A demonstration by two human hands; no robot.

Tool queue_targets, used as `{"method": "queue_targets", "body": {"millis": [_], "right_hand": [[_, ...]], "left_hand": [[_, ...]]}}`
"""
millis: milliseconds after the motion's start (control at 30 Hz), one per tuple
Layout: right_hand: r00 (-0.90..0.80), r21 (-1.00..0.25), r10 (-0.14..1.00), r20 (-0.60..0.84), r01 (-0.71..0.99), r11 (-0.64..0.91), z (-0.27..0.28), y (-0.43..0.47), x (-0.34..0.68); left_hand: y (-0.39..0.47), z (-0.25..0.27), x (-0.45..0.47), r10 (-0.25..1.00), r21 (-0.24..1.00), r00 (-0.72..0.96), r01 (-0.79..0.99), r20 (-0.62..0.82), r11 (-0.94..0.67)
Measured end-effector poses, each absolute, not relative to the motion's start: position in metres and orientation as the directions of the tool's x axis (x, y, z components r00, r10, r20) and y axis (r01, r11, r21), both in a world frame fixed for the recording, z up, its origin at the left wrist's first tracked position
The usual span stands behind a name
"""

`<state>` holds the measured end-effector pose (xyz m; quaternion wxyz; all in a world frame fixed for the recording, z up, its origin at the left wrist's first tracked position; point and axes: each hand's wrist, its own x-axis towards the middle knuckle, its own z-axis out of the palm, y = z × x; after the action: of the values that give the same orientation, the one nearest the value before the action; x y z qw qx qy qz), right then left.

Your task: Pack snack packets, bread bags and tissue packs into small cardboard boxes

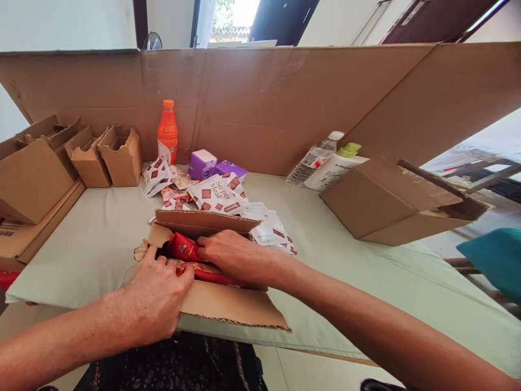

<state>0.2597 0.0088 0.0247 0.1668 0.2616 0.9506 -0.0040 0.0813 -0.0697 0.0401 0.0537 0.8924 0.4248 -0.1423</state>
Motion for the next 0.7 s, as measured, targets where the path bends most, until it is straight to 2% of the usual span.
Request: {"method": "queue_targets", "body": {"millis": [167,400,567,700], "right_hand": [[-0.825,0.052,0.486,-0.287,0.494,0.868,0.022,0.017,0.26],[-0.903,-0.191,0.413,-0.116,0.429,0.883,0.014,0.02,0.267],[-0.916,-0.291,0.383,-0.117,0.401,0.869,0.007,0.023,0.264],[-0.911,-0.349,0.393,-0.124,0.411,0.842,0.013,0.026,0.271]], "left_hand": [[-0.07,0.039,0.081,0.747,-0.031,0.614,0.767,-0.256,-0.641],[-0.07,0.036,0.08,0.741,-0.038,0.618,0.76,-0.264,-0.648],[-0.069,0.036,0.08,0.736,-0.026,0.627,0.757,-0.256,-0.653],[-0.073,0.035,0.079,0.751,-0.061,0.6,0.769,-0.275,-0.636]]}}
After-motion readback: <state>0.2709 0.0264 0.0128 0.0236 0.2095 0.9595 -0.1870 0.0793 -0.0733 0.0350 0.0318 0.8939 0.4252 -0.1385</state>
